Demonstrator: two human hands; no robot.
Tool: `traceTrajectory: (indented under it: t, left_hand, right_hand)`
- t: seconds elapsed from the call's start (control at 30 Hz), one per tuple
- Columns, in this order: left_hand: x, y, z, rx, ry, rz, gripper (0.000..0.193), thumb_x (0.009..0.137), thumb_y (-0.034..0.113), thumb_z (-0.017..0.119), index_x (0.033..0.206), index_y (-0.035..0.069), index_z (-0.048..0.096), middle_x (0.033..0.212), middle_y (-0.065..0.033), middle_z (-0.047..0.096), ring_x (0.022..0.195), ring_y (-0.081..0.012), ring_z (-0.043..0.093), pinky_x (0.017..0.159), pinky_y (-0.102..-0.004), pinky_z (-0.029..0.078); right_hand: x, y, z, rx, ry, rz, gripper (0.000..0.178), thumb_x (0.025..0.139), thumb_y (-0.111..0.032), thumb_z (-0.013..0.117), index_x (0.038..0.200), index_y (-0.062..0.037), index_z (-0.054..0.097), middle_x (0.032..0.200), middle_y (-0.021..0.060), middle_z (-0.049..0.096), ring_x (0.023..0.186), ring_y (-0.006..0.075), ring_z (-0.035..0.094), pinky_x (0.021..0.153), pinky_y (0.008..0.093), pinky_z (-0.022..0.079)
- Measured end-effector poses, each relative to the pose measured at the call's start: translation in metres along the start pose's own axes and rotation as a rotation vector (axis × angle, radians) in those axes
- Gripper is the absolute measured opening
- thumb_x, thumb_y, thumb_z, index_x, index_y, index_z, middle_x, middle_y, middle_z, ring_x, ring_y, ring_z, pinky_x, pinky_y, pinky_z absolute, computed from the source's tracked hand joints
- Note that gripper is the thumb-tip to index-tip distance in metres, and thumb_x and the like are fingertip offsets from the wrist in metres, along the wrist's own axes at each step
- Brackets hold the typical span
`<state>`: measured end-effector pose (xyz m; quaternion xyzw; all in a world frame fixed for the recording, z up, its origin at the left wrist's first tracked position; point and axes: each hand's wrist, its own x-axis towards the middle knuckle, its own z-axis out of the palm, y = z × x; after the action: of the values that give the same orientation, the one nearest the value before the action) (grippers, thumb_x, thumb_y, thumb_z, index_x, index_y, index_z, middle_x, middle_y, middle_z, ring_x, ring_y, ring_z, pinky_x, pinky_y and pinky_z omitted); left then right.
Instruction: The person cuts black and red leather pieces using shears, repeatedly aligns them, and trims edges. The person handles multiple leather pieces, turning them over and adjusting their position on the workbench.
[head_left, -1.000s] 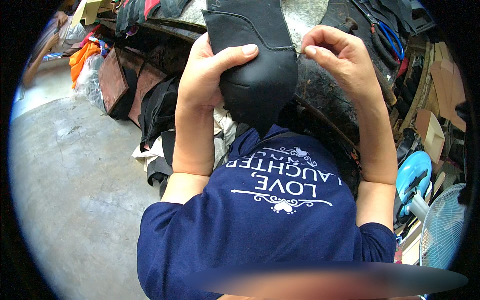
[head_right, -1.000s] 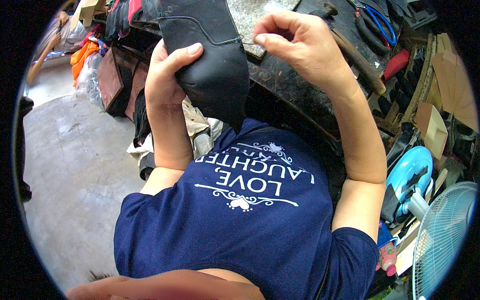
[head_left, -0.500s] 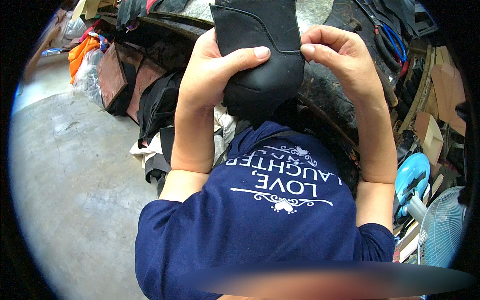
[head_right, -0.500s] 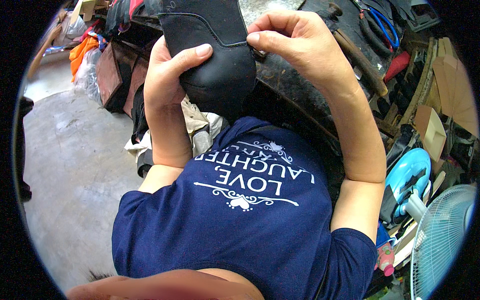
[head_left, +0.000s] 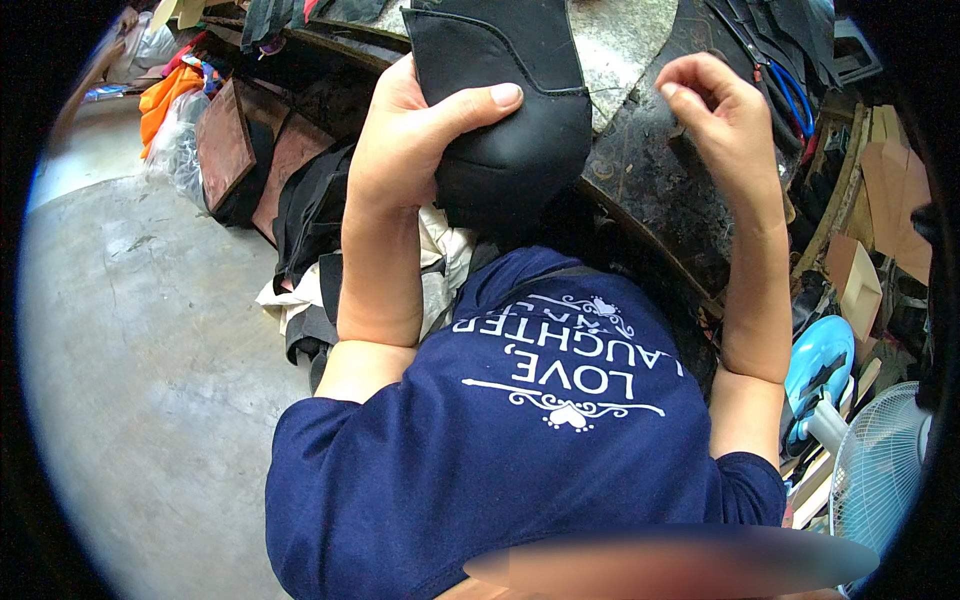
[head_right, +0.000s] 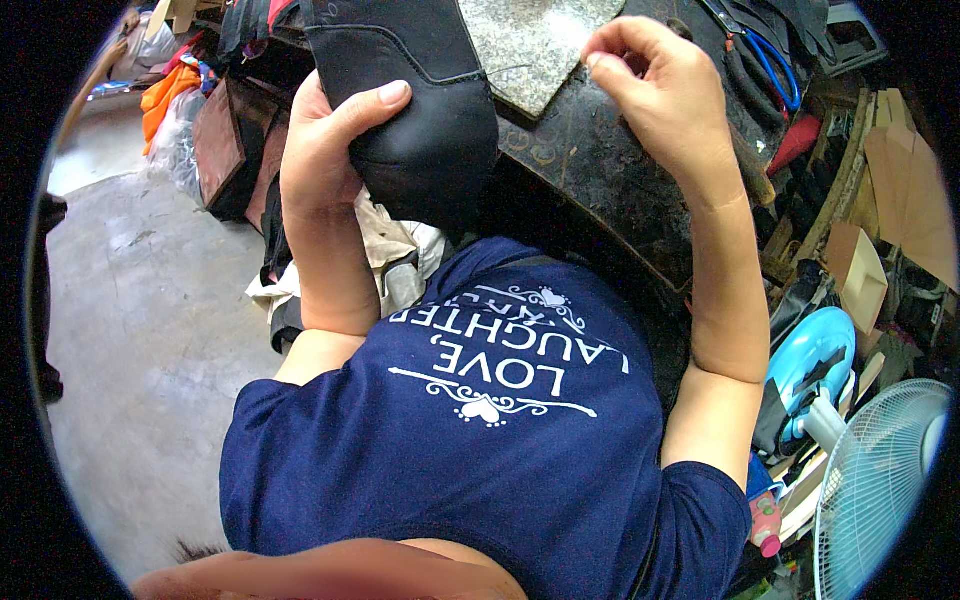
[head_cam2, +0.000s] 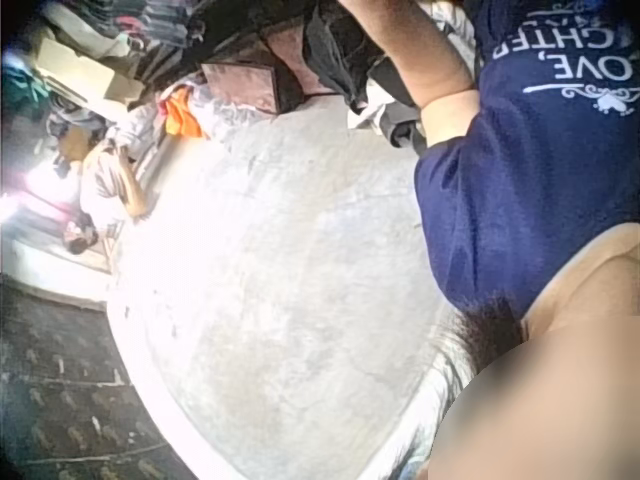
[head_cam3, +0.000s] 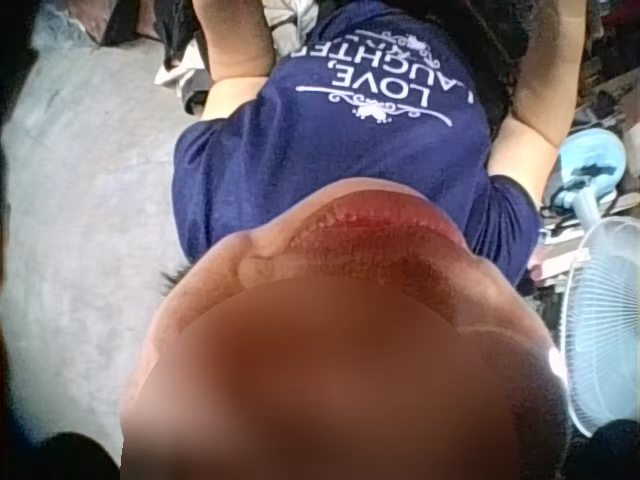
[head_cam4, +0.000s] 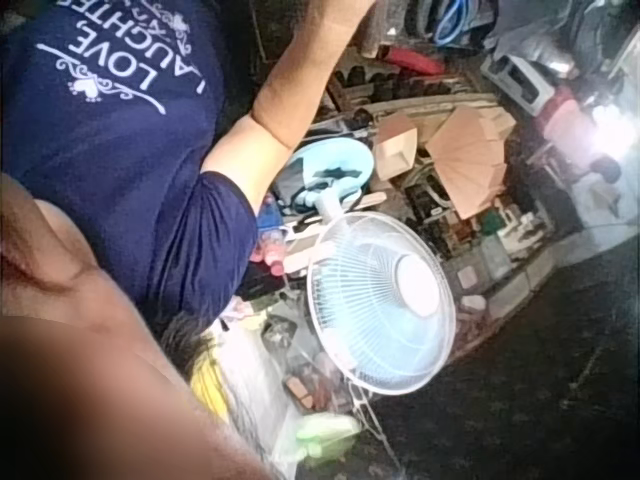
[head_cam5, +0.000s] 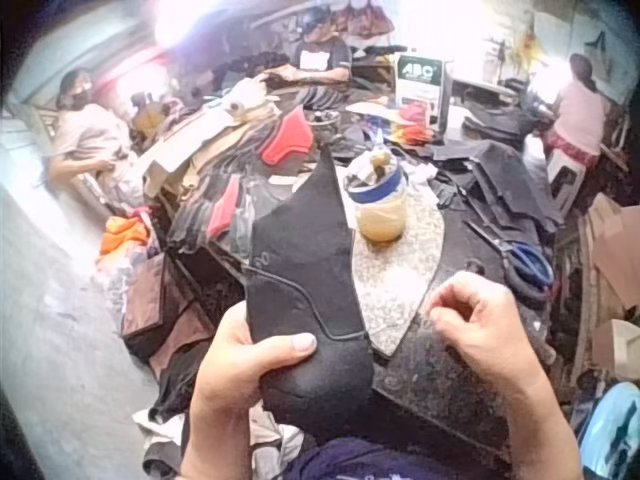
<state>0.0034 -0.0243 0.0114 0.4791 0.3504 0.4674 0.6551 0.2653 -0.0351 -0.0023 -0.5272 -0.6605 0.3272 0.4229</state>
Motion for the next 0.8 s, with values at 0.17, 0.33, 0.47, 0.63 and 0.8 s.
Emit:
traceTrajectory:
  t: [0.17, 0.33, 0.47, 0.63, 0.8]
  left_hand:
    - [0.000, 0.000, 0.007, 0.031, -0.017, -0.007, 0.026, 0.076, 0.006, 0.073, 0.100, -0.001, 0.065, 0.089, -0.0077, 0.069, 0.075, -0.0132, 0.066, 0.069, -0.0257, 0.053]
    - [0.003, 0.002, 0.006, 0.013, -0.042, 0.000, 0.025, 0.076, 0.006, 0.073, 0.099, -0.001, 0.065, 0.088, -0.0076, 0.069, 0.072, -0.0123, 0.065, 0.067, -0.0253, 0.053]
    - [0.003, 0.000, 0.002, -0.024, -0.044, -0.049, 0.026, 0.077, 0.007, 0.073, 0.100, -0.002, 0.064, 0.088, -0.0075, 0.068, 0.073, -0.0124, 0.065, 0.068, -0.0252, 0.053]
    - [0.002, -0.003, 0.001, -0.029, -0.050, -0.060, 0.029, 0.076, 0.007, 0.074, 0.102, -0.002, 0.064, 0.089, -0.0079, 0.068, 0.073, -0.0130, 0.066, 0.068, -0.0254, 0.054]
    - [0.002, -0.003, 0.001, 0.033, -0.019, -0.029, 0.029, 0.076, 0.007, 0.074, 0.102, -0.002, 0.064, 0.089, -0.0082, 0.069, 0.075, -0.0133, 0.066, 0.068, -0.0254, 0.054]
  right_hand:
    - [-0.001, -0.015, 0.004, 0.210, -0.146, -0.120, 0.024, 0.089, -0.015, 0.064, 0.108, -0.0010, 0.067, 0.101, 0.0047, 0.064, 0.094, 0.0121, 0.058, 0.084, 0.0234, 0.043]
    - [0.000, -0.024, 0.014, 0.040, -0.272, -0.200, 0.025, 0.083, -0.019, 0.072, 0.099, -0.0002, 0.069, 0.095, 0.0057, 0.063, 0.086, 0.0133, 0.057, 0.072, 0.0258, 0.042]
    - [0.003, -0.022, 0.017, 0.121, -0.295, -0.178, 0.018, 0.084, -0.018, 0.072, 0.092, -0.0016, 0.069, 0.082, 0.0015, 0.063, 0.074, 0.0083, 0.056, 0.065, 0.0230, 0.042]
    - [0.003, -0.014, 0.012, 0.142, -0.319, -0.126, 0.012, 0.088, -0.011, 0.065, 0.090, 0.0002, 0.067, 0.085, 0.0032, 0.061, 0.077, 0.0092, 0.054, 0.068, 0.0232, 0.041]
    - [0.005, 0.002, 0.004, 0.038, -0.206, 0.026, 0.014, 0.089, -0.010, 0.062, 0.097, 0.0001, 0.068, 0.092, 0.0034, 0.063, 0.082, 0.0083, 0.056, 0.072, 0.0221, 0.043]
